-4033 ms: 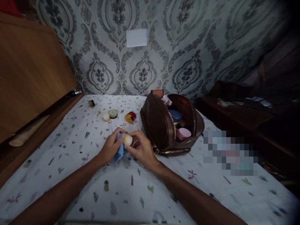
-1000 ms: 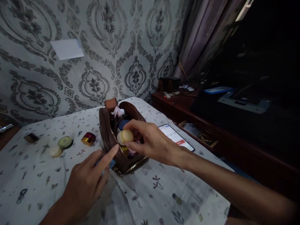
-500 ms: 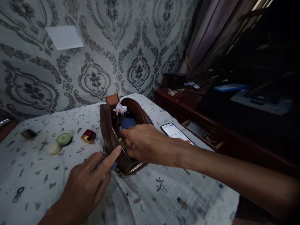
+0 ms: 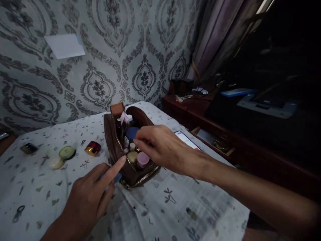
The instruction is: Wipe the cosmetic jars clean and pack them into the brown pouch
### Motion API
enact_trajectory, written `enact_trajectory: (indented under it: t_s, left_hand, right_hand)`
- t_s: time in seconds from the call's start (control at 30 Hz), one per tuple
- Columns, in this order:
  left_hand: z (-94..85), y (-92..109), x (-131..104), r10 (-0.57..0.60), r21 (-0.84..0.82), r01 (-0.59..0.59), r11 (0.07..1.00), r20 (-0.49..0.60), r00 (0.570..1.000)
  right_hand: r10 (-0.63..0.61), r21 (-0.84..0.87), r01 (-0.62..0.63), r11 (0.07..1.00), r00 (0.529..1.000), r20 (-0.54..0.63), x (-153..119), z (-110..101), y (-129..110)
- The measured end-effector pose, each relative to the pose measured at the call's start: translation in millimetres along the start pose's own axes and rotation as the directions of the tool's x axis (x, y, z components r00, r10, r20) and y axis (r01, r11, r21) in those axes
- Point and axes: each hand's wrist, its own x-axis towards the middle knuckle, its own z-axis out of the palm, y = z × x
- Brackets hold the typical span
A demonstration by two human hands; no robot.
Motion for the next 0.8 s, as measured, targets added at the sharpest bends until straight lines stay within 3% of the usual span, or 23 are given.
enact_trajectory:
  t_s: [0.1,0.2,0.3,0.4,0.5,0.6,0.7,0.8]
  left_hand:
    - [1.9,0,1,-0.007,-0.028,0.007,1.0,-0.001,1.0]
    - [6.2,-1,2,-0.003,-0.05,0.002,0.999,-0.014,1.0]
    - [13.4,-4,-1,-0.015,-0.121,0.012,0.993,-0.025,1.0]
    - [19.3,-12,-10,-0.172,-0.248,0.158,0.956,-0.035,0.985]
    - [17.5,-28,-21,-0.381,-0.288,0.351,0.891,-0.05,0.923]
    - [8.1,-57,-32,-0.528,-0.244,0.494,0.835,-0.103,0.843]
    - [-3.2,-101,-47,-0.625,-0.107,0.619,0.778,-0.216,0.75]
    - [-9.0,-151,-67,-0.698,0.02,0.741,0.671,-0.319,0.641]
  right_hand:
    - [-0.066,0.041,0.074,0.996,0.984,-0.168,-17,8,-1]
    - [-0.22,0.048,0.244,0.969,0.932,-0.287,-36,25,-5]
    - [-0.364,-0.003,0.383,0.924,0.877,-0.313,-53,42,-12]
    - [-0.445,-0.025,0.458,0.889,0.848,-0.289,-64,55,-21]
    - [-0.44,0.048,0.469,0.882,0.855,-0.274,-67,74,-27]
    - [-0.4,0.169,0.442,0.881,0.886,-0.233,-63,100,-31]
    - [-0.321,0.334,0.375,0.865,0.924,-0.207,-54,128,-37]
    - [-0.189,0.502,0.221,0.836,0.975,-0.115,-42,152,-47]
